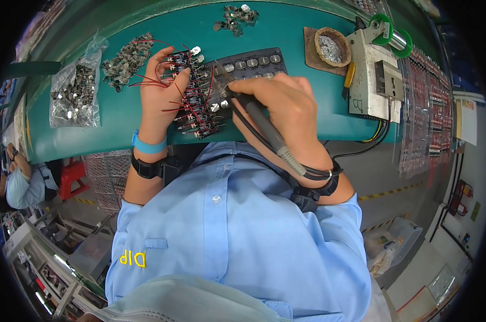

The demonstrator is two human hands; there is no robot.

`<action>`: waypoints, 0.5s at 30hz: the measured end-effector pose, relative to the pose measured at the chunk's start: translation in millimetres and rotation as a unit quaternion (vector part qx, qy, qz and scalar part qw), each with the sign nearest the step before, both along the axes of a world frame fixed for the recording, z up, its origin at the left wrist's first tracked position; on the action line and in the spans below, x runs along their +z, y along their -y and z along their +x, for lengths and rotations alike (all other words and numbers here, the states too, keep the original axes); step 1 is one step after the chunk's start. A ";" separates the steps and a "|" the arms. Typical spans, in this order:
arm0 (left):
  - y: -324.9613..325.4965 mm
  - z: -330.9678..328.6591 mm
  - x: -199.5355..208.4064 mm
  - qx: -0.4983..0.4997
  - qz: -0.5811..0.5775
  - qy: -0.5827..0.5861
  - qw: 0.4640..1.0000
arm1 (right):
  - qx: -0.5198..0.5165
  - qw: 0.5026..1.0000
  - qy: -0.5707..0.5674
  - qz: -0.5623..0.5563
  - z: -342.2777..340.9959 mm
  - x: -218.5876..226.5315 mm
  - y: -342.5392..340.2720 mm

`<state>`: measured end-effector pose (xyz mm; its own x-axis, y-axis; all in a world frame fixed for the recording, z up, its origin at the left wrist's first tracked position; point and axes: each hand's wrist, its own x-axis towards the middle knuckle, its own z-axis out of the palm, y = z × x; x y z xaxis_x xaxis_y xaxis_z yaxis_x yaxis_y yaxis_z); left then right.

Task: The person picks up a circuit board and a soldering iron, then uses the iron to solder components onto the board while holding it over a tray.

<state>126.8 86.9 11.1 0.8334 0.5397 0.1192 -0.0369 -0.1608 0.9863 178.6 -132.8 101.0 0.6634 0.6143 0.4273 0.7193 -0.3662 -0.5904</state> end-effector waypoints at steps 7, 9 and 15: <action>4.2 -1.3 10.0 -0.004 -0.013 -0.006 1.000 | 0.018 1.000 -0.014 0.002 -1.8 -1.1 8.3; 4.3 -0.8 11.0 -0.007 -0.015 -0.010 1.000 | 0.028 1.000 -0.008 0.003 -1.9 -5.9 7.7; 5.5 -1.3 11.0 -0.005 -0.009 -0.006 1.000 | 0.046 0.999 0.014 0.012 -2.5 -17.0 -1.3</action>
<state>125.6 81.4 22.1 0.8402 0.5331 0.0992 -0.0260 -0.1431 0.9894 176.0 -131.5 84.1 0.5926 0.6606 0.4610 0.7656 -0.2841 -0.5771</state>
